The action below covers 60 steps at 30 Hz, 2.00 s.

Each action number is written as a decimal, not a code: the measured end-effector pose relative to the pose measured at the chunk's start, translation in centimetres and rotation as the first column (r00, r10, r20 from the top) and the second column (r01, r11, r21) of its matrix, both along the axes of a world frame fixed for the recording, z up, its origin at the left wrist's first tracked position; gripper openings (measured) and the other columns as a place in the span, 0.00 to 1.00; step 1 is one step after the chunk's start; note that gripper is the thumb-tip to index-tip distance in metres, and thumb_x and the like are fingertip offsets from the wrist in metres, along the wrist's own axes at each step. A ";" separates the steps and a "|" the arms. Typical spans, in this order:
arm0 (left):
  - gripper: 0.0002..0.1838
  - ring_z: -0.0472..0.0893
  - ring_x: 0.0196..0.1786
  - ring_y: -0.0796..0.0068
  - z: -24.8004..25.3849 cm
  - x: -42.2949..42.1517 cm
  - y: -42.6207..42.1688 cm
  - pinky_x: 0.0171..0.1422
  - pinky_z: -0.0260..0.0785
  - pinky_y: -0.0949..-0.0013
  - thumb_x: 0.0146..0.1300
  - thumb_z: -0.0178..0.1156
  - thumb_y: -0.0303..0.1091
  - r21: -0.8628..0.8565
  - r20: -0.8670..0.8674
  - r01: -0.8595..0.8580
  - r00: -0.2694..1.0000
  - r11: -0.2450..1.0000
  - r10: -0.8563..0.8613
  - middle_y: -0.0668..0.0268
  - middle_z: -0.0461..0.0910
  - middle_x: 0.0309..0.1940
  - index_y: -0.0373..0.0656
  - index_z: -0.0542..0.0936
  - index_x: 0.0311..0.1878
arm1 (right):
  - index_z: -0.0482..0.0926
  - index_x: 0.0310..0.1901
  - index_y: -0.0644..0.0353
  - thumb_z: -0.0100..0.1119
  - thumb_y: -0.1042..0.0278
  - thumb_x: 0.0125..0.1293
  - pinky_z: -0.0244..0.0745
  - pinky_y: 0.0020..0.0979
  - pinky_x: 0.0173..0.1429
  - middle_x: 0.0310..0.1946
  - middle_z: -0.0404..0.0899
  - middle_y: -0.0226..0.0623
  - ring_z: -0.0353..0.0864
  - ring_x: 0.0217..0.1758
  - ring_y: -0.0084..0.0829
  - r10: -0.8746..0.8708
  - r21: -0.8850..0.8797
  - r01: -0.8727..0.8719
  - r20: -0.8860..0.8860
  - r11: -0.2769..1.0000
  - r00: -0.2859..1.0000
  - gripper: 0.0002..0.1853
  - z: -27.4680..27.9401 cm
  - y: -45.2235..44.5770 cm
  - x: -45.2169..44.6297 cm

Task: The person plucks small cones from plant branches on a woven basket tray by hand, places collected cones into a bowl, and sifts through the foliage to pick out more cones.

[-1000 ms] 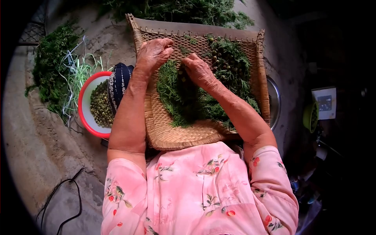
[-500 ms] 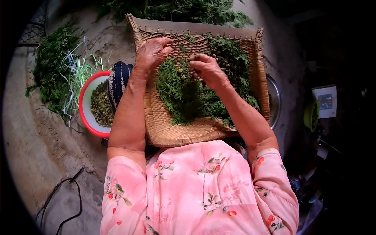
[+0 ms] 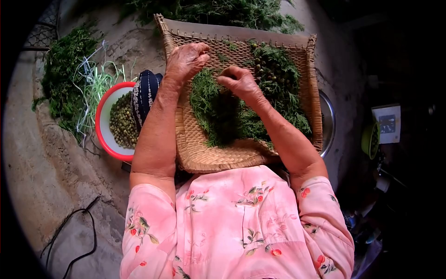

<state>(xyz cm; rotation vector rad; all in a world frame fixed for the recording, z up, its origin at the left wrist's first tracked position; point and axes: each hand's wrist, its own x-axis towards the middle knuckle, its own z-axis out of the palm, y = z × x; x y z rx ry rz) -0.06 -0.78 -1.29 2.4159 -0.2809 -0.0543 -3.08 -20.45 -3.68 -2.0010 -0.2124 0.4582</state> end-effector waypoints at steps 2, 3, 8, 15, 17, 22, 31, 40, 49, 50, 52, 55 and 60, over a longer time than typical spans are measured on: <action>0.18 0.80 0.45 0.66 0.0 -0.1 0.0 0.51 0.70 0.66 0.58 0.55 0.41 -0.002 -0.001 -0.004 1.000 1.000 0.004 0.62 0.81 0.43 0.45 0.77 0.49 | 0.75 0.42 0.67 0.60 0.71 0.57 0.75 0.33 0.40 0.35 0.77 0.39 0.78 0.38 0.31 -0.055 0.454 0.238 -0.380 0.859 0.923 0.13 0.4 -1.6 0.5; 0.18 0.80 0.45 0.66 0.0 -0.1 0.0 0.51 0.70 0.66 0.58 0.55 0.41 0.000 0.002 -0.005 1.000 1.000 0.005 0.62 0.81 0.43 0.45 0.77 0.49 | 0.74 0.44 0.67 0.58 0.73 0.57 0.76 0.32 0.40 0.37 0.77 0.40 0.78 0.39 0.33 -0.003 0.622 0.396 -0.534 0.675 0.845 0.13 0.6 -2.1 0.6; 0.18 0.79 0.46 0.67 -0.1 0.0 -0.1 0.51 0.70 0.67 0.58 0.55 0.42 0.012 -0.005 -0.006 1.000 1.000 0.006 0.63 0.81 0.43 0.45 0.77 0.50 | 0.76 0.40 0.65 0.60 0.70 0.57 0.73 0.27 0.39 0.32 0.77 0.35 0.77 0.37 0.27 -0.027 0.492 0.239 -0.399 0.837 0.917 0.11 0.4 -3.4 0.6; 0.18 0.79 0.46 0.66 -0.3 0.1 0.0 0.51 0.69 0.66 0.58 0.55 0.41 0.018 -0.020 0.000 1.000 1.000 0.001 0.61 0.80 0.43 0.44 0.77 0.50 | 0.79 0.37 0.57 0.60 0.76 0.50 0.72 0.40 0.45 0.33 0.73 0.43 0.75 0.41 0.45 0.267 -0.369 -0.137 0.329 0.919 0.906 0.10 -0.9 -0.7 -2.0; 0.19 0.79 0.46 0.66 -0.4 0.1 0.0 0.51 0.69 0.66 0.58 0.55 0.41 0.024 -0.018 -0.005 1.000 1.000 0.006 0.61 0.80 0.43 0.45 0.77 0.50 | 0.77 0.36 0.57 0.60 0.76 0.50 0.71 0.42 0.45 0.34 0.72 0.42 0.74 0.42 0.46 0.328 -0.448 -0.159 0.330 0.880 0.885 0.09 -1.3 -0.1 -2.3; 0.18 0.80 0.45 0.66 -0.3 0.2 0.0 0.50 0.70 0.66 0.58 0.55 0.42 0.015 -0.034 0.000 0.999 1.000 0.001 0.61 0.81 0.43 0.45 0.77 0.50 | 0.76 0.37 0.62 0.62 0.72 0.53 0.74 0.32 0.40 0.32 0.75 0.37 0.79 0.36 0.33 0.142 -0.073 -0.132 0.156 0.989 0.978 0.10 -0.1 -1.0 -0.7; 0.18 0.79 0.45 0.66 0.0 0.0 -0.1 0.50 0.70 0.66 0.58 0.55 0.41 0.007 -0.032 0.002 0.999 1.000 -0.002 0.62 0.80 0.43 0.45 0.77 0.50 | 0.73 0.40 0.60 0.53 0.67 0.65 0.70 0.26 0.27 0.34 0.74 0.35 0.75 0.35 0.28 0.118 0.812 0.367 -0.463 0.453 0.878 0.07 1.7 -5.2 1.8; 0.18 0.80 0.44 0.68 -0.1 0.2 -0.1 0.50 0.70 0.66 0.59 0.56 0.42 0.024 -0.073 -0.012 0.997 1.000 0.014 0.62 0.81 0.44 0.44 0.77 0.50 | 0.80 0.40 0.51 0.55 0.72 0.56 0.74 0.42 0.43 0.34 0.77 0.42 0.77 0.40 0.46 0.283 -0.564 0.013 0.434 0.825 0.855 0.10 -2.1 -4.1 0.7; 0.18 0.80 0.44 0.68 0.0 0.1 -0.1 0.50 0.70 0.67 0.59 0.56 0.41 0.019 -0.072 -0.002 0.997 1.000 0.004 0.62 0.81 0.43 0.44 0.77 0.51 | 0.77 0.38 0.63 0.62 0.72 0.53 0.72 0.29 0.38 0.28 0.80 0.36 0.77 0.30 0.27 -0.325 0.005 0.333 0.230 0.943 0.917 0.10 -1.0 -4.3 1.7; 0.18 0.80 0.44 0.68 -0.1 0.1 -0.1 0.50 0.70 0.67 0.59 0.56 0.41 0.003 -0.076 -0.006 0.997 1.000 0.006 0.62 0.81 0.43 0.44 0.77 0.51 | 0.76 0.37 0.62 0.63 0.72 0.53 0.72 0.29 0.38 0.29 0.79 0.38 0.77 0.31 0.28 -0.229 -0.059 0.251 0.244 0.966 0.942 0.10 -0.8 -4.2 1.5; 0.18 0.80 0.45 0.68 -0.3 0.2 0.0 0.50 0.70 0.67 0.59 0.56 0.41 -0.012 -0.083 -0.010 0.997 1.000 0.009 0.61 0.81 0.43 0.44 0.77 0.51 | 0.75 0.37 0.61 0.65 0.73 0.51 0.72 0.32 0.39 0.31 0.79 0.44 0.78 0.34 0.33 -0.048 -0.140 0.087 0.260 0.986 0.964 0.11 -1.4 -4.1 0.8; 0.18 0.79 0.45 0.67 -0.5 0.2 0.0 0.51 0.70 0.67 0.59 0.56 0.41 -0.020 -0.053 0.007 0.999 1.000 -0.008 0.61 0.80 0.43 0.43 0.77 0.51 | 0.75 0.37 0.61 0.64 0.71 0.52 0.73 0.38 0.40 0.31 0.78 0.45 0.78 0.37 0.45 0.156 -0.333 -0.047 0.310 0.942 0.938 0.12 -2.6 -3.3 0.2; 0.18 0.80 0.44 0.67 0.0 0.1 -0.1 0.51 0.70 0.67 0.59 0.56 0.40 0.024 -0.068 -0.003 0.998 1.000 0.004 0.62 0.81 0.42 0.43 0.77 0.51 | 0.77 0.34 0.64 0.63 0.67 0.54 0.73 0.34 0.38 0.29 0.78 0.42 0.78 0.33 0.36 0.058 -0.174 -0.036 0.122 0.984 0.991 0.10 -1.3 -3.0 0.6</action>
